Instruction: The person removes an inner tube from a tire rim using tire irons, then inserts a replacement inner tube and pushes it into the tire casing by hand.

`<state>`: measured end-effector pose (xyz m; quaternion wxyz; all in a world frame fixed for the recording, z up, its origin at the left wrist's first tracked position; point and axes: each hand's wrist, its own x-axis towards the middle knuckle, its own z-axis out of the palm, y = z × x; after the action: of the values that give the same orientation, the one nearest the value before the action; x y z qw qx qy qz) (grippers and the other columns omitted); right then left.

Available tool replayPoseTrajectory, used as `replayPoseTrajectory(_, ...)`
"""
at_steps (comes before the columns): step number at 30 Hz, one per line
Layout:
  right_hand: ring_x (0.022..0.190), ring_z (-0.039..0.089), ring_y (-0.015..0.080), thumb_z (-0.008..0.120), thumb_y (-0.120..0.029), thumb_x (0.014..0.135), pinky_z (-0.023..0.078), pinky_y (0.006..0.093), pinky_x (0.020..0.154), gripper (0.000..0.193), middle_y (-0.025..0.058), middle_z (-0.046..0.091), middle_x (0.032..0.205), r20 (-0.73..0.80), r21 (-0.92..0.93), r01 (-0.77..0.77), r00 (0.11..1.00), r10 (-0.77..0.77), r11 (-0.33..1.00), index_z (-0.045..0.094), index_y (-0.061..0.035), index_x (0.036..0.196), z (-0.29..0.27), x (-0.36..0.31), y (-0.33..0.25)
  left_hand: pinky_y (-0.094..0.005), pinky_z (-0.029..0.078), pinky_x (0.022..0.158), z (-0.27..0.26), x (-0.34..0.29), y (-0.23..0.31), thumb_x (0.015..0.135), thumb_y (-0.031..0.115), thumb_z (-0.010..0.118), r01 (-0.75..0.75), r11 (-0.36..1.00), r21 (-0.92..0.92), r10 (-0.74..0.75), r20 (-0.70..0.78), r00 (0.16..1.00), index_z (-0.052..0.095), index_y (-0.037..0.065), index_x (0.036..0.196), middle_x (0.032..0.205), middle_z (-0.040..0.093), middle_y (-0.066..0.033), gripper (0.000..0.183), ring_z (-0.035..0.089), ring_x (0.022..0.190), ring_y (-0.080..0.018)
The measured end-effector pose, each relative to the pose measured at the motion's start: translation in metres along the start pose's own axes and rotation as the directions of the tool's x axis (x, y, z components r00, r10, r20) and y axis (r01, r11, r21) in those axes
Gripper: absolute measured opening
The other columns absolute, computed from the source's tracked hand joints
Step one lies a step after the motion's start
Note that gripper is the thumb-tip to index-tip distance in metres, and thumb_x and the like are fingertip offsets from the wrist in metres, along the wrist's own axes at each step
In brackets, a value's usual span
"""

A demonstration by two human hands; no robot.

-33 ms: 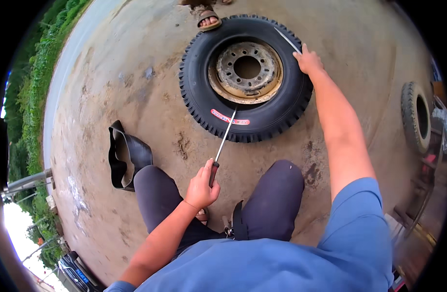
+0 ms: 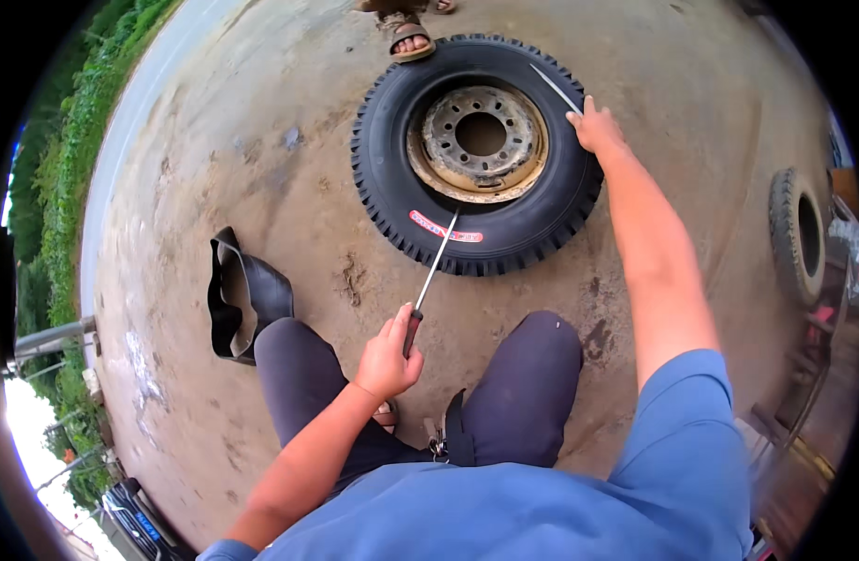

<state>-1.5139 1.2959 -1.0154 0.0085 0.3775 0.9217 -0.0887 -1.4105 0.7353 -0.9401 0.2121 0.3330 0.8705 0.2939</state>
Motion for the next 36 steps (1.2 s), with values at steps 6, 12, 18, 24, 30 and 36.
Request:
replayPoseTrajectory(6, 0.096, 0.069, 0.0467, 0.063, -0.039, 0.098, 0.055, 0.0535, 0.085, 0.043, 0.0302, 0.069, 0.099, 0.210, 0.061, 0.294, 0.930, -0.300, 0.954, 0.056, 0.0028, 0.109, -0.064, -0.163, -0.084, -0.0497, 0.057, 0.083, -0.032, 0.000, 0.012, 0.082, 0.013, 0.061, 0.132, 0.991, -0.010, -0.132, 0.005, 0.991, 0.044, 0.000, 0.147, 0.112, 0.067, -0.0227, 0.069, 0.068, 0.093, -0.0429)
replayPoseTrajectory(12, 0.073, 0.071, 0.0315, 0.065, -0.023, 0.091, 0.057, 0.0447, 0.066, 0.030, 0.0217, 0.069, 0.090, 0.759, 0.065, 0.365, 0.587, -0.284, 0.929, 0.058, 0.0016, 0.106, -0.133, -0.213, -0.100, -0.0493, 0.056, 0.087, -0.048, 0.016, 0.038, 0.084, 0.014, 0.060, 0.140, 0.990, -0.001, -0.140, 0.021, 0.990, 0.056, -0.002, 0.131, 0.105, 0.070, -0.0217, 0.050, 0.070, 0.095, -0.0407)
replayPoseTrajectory(18, 0.063, 0.068, 0.0227, 0.058, -0.007, 0.088, 0.056, 0.0386, 0.058, 0.053, 0.0160, 0.068, 0.084, 0.862, 0.032, 0.254, 0.482, -0.155, 0.967, 0.052, -0.0038, 0.140, -0.168, -0.247, -0.098, -0.0493, 0.057, 0.088, -0.067, 0.034, 0.040, 0.088, 0.020, 0.062, 0.111, 0.992, 0.056, -0.117, 0.118, 0.986, 0.053, -0.006, 0.120, 0.108, 0.068, -0.0283, 0.043, 0.070, 0.100, -0.0418)
replayPoseTrajectory(24, 0.064, 0.070, 0.0250, 0.052, -0.018, 0.102, 0.058, 0.0402, 0.060, 0.054, 0.0163, 0.071, 0.096, 0.802, -0.087, 0.375, 0.576, -0.158, 0.923, 0.044, -0.0161, 0.155, -0.181, -0.254, -0.134, -0.0483, 0.055, 0.094, -0.068, 0.030, 0.049, 0.089, 0.021, 0.059, 0.157, 0.986, 0.057, -0.163, 0.127, 0.978, 0.054, -0.006, 0.122, 0.110, 0.069, -0.0269, 0.042, 0.069, 0.104, -0.0409)
replayPoseTrajectory(30, 0.066, 0.068, 0.0220, 0.043, -0.022, 0.108, 0.062, 0.0387, 0.060, 0.045, 0.0150, 0.068, 0.090, 0.846, -0.114, -0.005, 0.524, 0.100, 0.993, 0.050, -0.0154, 0.152, -0.186, -0.225, -0.148, -0.0457, 0.058, 0.088, -0.072, 0.029, 0.047, 0.090, 0.019, 0.060, 0.142, 0.990, 0.013, -0.143, 0.136, 0.980, 0.053, -0.009, 0.122, 0.111, 0.068, -0.0280, 0.044, 0.071, 0.101, -0.0393)
replayPoseTrajectory(36, 0.067, 0.066, 0.0202, 0.043, -0.023, 0.109, 0.060, 0.0384, 0.059, 0.041, 0.0115, 0.066, 0.087, 0.849, -0.123, -0.161, 0.494, 0.188, 0.979, 0.052, -0.0146, 0.148, -0.178, -0.200, -0.146, -0.0470, 0.057, 0.092, -0.071, 0.031, 0.046, 0.091, 0.024, 0.062, 0.163, 0.987, 0.008, -0.161, 0.172, 0.972, 0.052, -0.008, 0.126, 0.111, 0.069, -0.0273, 0.049, 0.070, 0.106, -0.0404)
